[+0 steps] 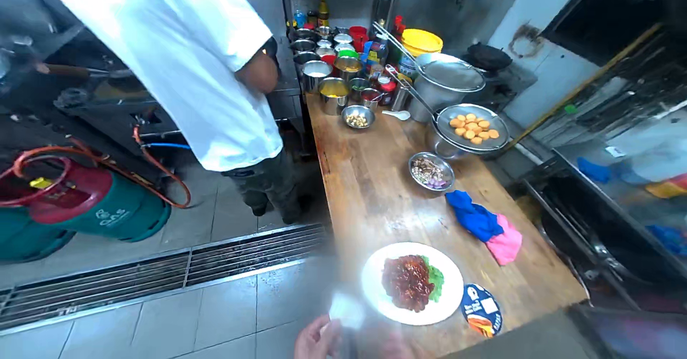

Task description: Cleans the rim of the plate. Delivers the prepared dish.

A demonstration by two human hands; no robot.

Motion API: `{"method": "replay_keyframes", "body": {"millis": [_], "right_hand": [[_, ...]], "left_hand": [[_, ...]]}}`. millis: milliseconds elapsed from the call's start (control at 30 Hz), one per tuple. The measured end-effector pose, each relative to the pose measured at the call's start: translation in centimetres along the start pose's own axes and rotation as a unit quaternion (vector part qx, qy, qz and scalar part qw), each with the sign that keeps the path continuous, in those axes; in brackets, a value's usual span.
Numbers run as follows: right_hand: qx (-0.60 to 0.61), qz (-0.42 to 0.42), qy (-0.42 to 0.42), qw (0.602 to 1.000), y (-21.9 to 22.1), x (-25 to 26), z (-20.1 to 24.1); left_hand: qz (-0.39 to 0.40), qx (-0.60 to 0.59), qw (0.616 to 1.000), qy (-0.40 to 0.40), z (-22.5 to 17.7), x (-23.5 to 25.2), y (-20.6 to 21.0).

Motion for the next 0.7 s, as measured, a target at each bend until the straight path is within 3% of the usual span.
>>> {"method": "replay_keyframes", "body": {"millis": [67, 167, 267, 400, 533, 700], "right_hand": [[-0.004, -0.139, -0.053, 0.989, -6.7, 1.8, 1.3], [-0.047, -0.218, -0.047, 0.974, -14.3, 6.1, 3.3], [-0.068, -0.188, 0.012, 0.980, -15.8, 9.9, 5.1], [-0.009, -0.110, 0.054, 0.992, -15.8, 12.0, 4.9], [0.028, -0.044, 0.053, 0.997, -16.4, 13.5, 4.4], [0.035, -0.018, 0.041, 0.998, -16.7, 14.0, 4.4]], "left_hand": [[-0.037, 0.047, 0.998, -0.024, 0.7, 1.3, -0.3], [-0.031, 0.103, 0.992, -0.063, 1.5, 3.3, 0.4], [-0.021, 0.126, 0.989, -0.075, 2.1, 5.3, 1.5], [0.005, 0.112, 0.990, -0.089, 2.0, 6.5, 2.8], [0.032, 0.096, 0.990, -0.094, 1.9, 7.7, 3.2], [0.072, 0.110, 0.986, -0.098, 1.4, 8.7, 2.8]]}}
Point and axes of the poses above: each hand's wrist, its own x-axis towards the middle knuckle, its own y-axis out of the palm, z = x × y, the point moved 6 cm from there along x, towards the middle knuckle, and after that the axes turned 14 degrees about y, right-handed, at the moved point
